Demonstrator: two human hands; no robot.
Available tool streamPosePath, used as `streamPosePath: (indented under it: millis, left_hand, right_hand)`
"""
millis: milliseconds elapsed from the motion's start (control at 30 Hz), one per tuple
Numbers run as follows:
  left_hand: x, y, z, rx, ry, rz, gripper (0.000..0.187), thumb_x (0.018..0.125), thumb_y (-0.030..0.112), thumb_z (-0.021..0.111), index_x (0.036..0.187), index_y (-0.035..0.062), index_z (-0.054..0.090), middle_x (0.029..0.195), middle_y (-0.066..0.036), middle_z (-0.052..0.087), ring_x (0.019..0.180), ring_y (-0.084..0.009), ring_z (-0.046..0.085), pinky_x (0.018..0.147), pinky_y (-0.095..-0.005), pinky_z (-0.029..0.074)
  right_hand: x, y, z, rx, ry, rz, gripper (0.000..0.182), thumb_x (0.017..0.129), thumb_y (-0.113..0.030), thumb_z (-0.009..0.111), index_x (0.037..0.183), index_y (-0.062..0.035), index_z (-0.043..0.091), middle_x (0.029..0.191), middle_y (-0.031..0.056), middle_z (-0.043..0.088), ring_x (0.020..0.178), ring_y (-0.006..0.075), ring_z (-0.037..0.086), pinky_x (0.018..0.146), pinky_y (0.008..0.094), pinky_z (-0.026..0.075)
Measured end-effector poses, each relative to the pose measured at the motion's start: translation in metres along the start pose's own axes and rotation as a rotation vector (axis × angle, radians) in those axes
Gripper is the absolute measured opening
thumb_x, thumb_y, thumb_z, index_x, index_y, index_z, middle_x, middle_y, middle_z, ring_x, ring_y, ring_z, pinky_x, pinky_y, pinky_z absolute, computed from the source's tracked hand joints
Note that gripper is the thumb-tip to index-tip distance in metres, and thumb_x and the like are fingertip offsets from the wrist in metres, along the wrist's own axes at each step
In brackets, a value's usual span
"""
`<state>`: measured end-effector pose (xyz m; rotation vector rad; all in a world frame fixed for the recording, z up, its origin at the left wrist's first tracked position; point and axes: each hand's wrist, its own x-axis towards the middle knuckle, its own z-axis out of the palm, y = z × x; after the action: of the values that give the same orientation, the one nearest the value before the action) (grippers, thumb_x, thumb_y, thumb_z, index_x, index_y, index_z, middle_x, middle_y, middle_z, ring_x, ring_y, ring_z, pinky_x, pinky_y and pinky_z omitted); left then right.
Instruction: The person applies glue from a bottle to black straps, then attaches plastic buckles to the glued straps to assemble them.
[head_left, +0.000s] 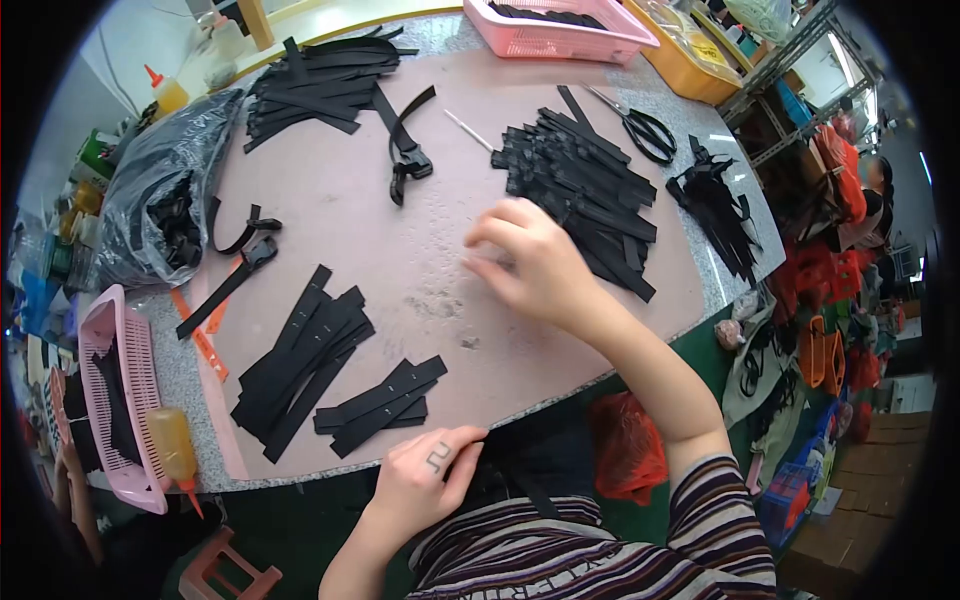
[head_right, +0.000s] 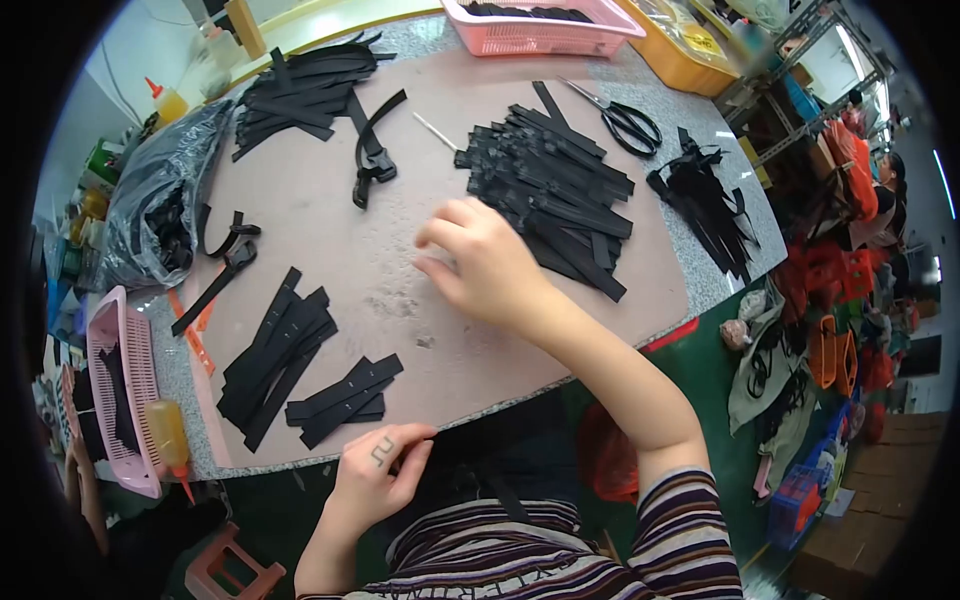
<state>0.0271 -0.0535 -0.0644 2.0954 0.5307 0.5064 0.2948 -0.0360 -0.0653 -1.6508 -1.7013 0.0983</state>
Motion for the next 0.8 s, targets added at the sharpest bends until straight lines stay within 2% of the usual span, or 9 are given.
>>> streamPosePath:
  millis: [200,367,467,533,600,667,700,733,800]
  left_hand:
    - [-0.015,-0.01,0.003,-0.022,0.038,0.008,0.017,0.081,0.003,0.071,0.097,0.0066,0.067,0.073,-0.008,0.064,0.061,-0.0249,0.063,0.057,-0.034,0.05]
    - [-0.014,-0.016,0.006,-0.038,0.086,0.055,0.017,0.08,0.0,0.071,0.096,0.0061,0.068,0.075,-0.008,0.067,0.059,-0.0225,0.062,0.055,-0.031,0.049]
    - [-0.008,-0.017,0.008,-0.012,0.106,0.109,0.017,0.08,0.001,0.072,0.096,0.006,0.068,0.076,-0.008,0.067,0.062,-0.0242,0.064,0.058,-0.0328,0.051]
    - [-0.01,-0.017,0.003,-0.019,0.082,0.102,0.018,0.08,0.002,0.073,0.097,0.0059,0.069,0.079,-0.009,0.068,0.066,-0.0248,0.066,0.061,-0.0333,0.053]
    - [-0.01,-0.015,-0.005,-0.034,0.033,0.11,0.018,0.08,0.001,0.072,0.097,0.006,0.069,0.08,-0.009,0.068,0.068,-0.0247,0.067,0.061,-0.0327,0.053]
    - [-0.008,-0.017,-0.016,-0.13,0.19,0.152,0.021,0.078,-0.002,0.072,0.097,0.0044,0.07,0.081,-0.009,0.069,0.07,-0.0233,0.067,0.063,-0.0319,0.053]
    - [-0.004,-0.013,-0.031,-0.12,0.267,0.116,0.025,0.075,-0.003,0.074,0.098,0.0039,0.069,0.083,-0.011,0.068,0.074,-0.0279,0.067,0.068,-0.0372,0.054]
    - [0.003,-0.013,-0.048,0.004,0.323,0.163,0.031,0.072,-0.005,0.074,0.101,0.0046,0.069,0.088,-0.01,0.068,0.081,-0.027,0.066,0.074,-0.0364,0.053]
    - [0.02,-0.011,-0.074,0.277,0.472,0.263,0.035,0.078,0.002,0.071,0.112,0.0078,0.067,0.113,-0.011,0.063,0.1,-0.0294,0.06,0.088,-0.0389,0.047]
  right_hand:
    - [0.067,-0.001,0.035,-0.068,0.053,0.085,0.024,0.084,-0.024,0.073,0.084,-0.0026,0.062,0.082,0.0119,0.062,0.077,0.0293,0.062,0.07,0.0371,0.049]
    - [0.085,-0.012,0.058,-0.321,0.007,0.14,0.053,0.081,-0.05,0.073,0.081,0.0006,0.058,0.074,0.0177,0.066,0.069,0.036,0.068,0.065,0.0424,0.053]
    - [0.093,0.012,0.073,-0.402,0.019,0.144,0.047,0.082,-0.045,0.073,0.077,0.0001,0.063,0.072,0.0181,0.067,0.065,0.0367,0.066,0.063,0.0421,0.052]
    - [0.095,0.006,0.07,-0.324,0.087,0.153,0.041,0.083,-0.038,0.072,0.074,0.0013,0.063,0.071,0.0208,0.067,0.063,0.0379,0.065,0.063,0.0422,0.053]
    - [0.082,-0.018,0.048,-0.007,-0.02,0.276,0.028,0.088,-0.022,0.069,0.083,0.0052,0.065,0.071,0.0153,0.068,0.066,0.0249,0.069,0.062,0.0355,0.055]
    - [0.058,-0.038,0.031,0.451,-0.109,0.414,0.023,0.091,-0.016,0.067,0.091,0.0069,0.067,0.071,0.0106,0.068,0.065,0.0156,0.068,0.061,0.0296,0.054]
    - [0.045,-0.048,0.025,0.642,-0.137,0.461,0.021,0.093,-0.014,0.066,0.098,0.0064,0.067,0.073,0.0077,0.068,0.066,0.0111,0.066,0.061,0.0263,0.053]
    - [0.032,-0.057,0.021,0.841,-0.164,0.513,0.02,0.094,-0.011,0.065,0.105,0.006,0.066,0.075,0.0048,0.067,0.067,0.0067,0.063,0.062,0.0229,0.053]
    - [0.019,-0.074,0.009,0.88,-0.276,0.535,0.021,0.095,-0.013,0.064,0.107,0.0045,0.065,0.082,0.0039,0.067,0.07,0.008,0.064,0.064,0.0232,0.053]
